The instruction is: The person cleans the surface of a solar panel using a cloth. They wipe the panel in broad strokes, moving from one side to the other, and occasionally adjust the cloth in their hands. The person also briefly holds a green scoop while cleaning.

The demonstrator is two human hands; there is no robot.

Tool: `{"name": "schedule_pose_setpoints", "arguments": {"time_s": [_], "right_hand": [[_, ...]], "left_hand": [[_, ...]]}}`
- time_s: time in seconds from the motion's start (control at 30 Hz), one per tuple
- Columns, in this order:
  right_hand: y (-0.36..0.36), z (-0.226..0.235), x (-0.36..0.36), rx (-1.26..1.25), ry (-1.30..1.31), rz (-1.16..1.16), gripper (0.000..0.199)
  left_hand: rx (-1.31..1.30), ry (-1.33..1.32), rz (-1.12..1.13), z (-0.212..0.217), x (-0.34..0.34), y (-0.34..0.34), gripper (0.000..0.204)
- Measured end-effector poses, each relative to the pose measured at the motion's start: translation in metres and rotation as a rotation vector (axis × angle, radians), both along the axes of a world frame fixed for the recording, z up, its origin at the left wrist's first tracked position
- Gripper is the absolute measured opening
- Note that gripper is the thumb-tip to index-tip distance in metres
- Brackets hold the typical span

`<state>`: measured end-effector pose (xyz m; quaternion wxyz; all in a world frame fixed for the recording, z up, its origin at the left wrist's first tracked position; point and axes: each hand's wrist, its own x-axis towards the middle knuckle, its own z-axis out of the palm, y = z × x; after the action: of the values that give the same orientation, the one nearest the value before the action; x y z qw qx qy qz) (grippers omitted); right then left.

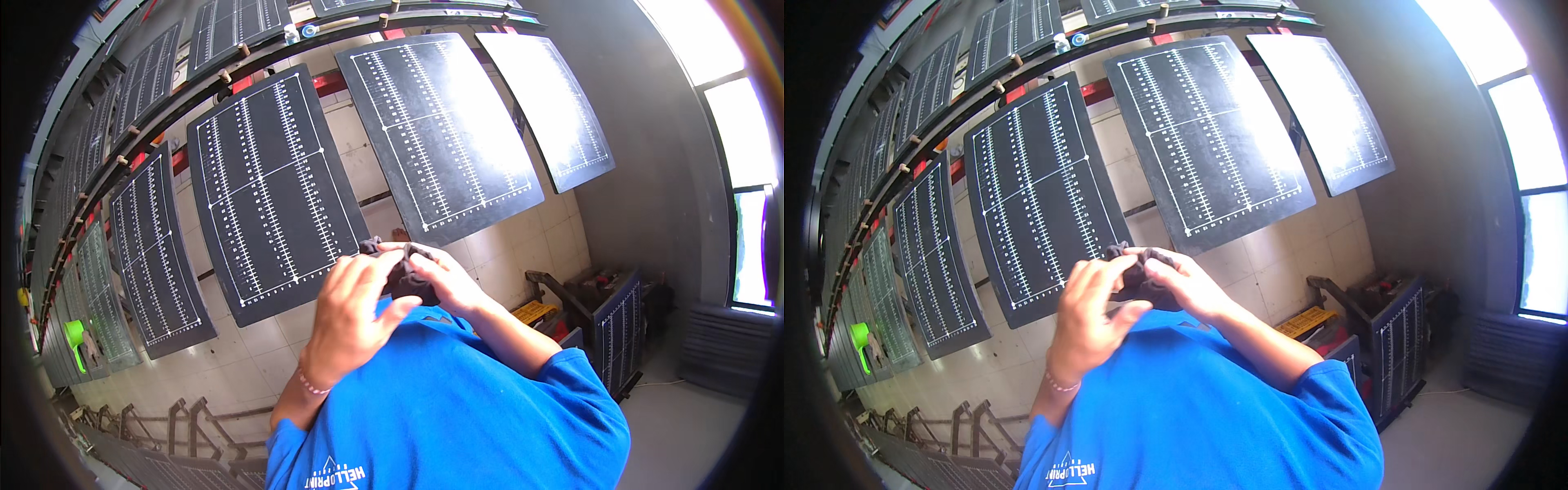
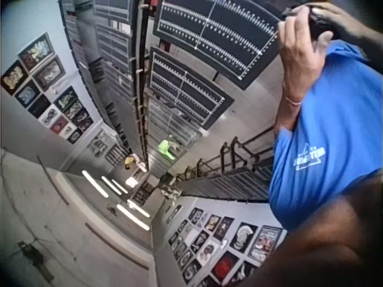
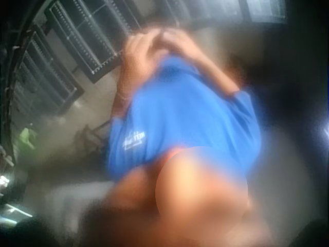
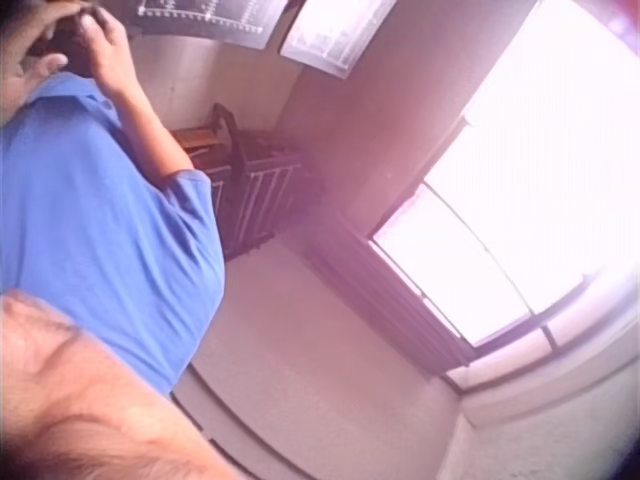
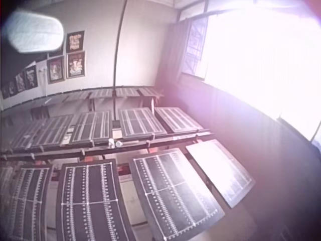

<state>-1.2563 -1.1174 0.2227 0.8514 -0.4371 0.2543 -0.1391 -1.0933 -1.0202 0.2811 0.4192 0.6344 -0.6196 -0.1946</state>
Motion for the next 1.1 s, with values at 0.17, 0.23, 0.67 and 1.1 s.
{"name": "schedule_pose_setpoints", "arguments": {"time_s": [0.17, 0.23, 0.67, 1.1], "right_hand": [[-0.002, -0.011, -0.007, 0.081, 0.115, -0.015, 0.032], [-0.012, -0.022, -0.011, 0.201, 0.220, -0.077, 0.033], [-0.128, -0.053, -0.078, -0.299, 0.213, -0.951, 0.033], [-0.092, -0.213, -0.124, -1.525, 1.168, -0.311, 0.058]], "left_hand": [[0.000, -0.203, -0.017, -0.024, -0.015, -0.013, 0.040], [-0.175, -0.247, 0.138, -0.037, -0.031, -0.016, 0.043], [0.268, 0.438, -0.912, -0.062, -0.068, -0.014, 0.063], [0.551, 0.677, -0.193, -0.136, -0.001, 0.040, 0.054]]}}
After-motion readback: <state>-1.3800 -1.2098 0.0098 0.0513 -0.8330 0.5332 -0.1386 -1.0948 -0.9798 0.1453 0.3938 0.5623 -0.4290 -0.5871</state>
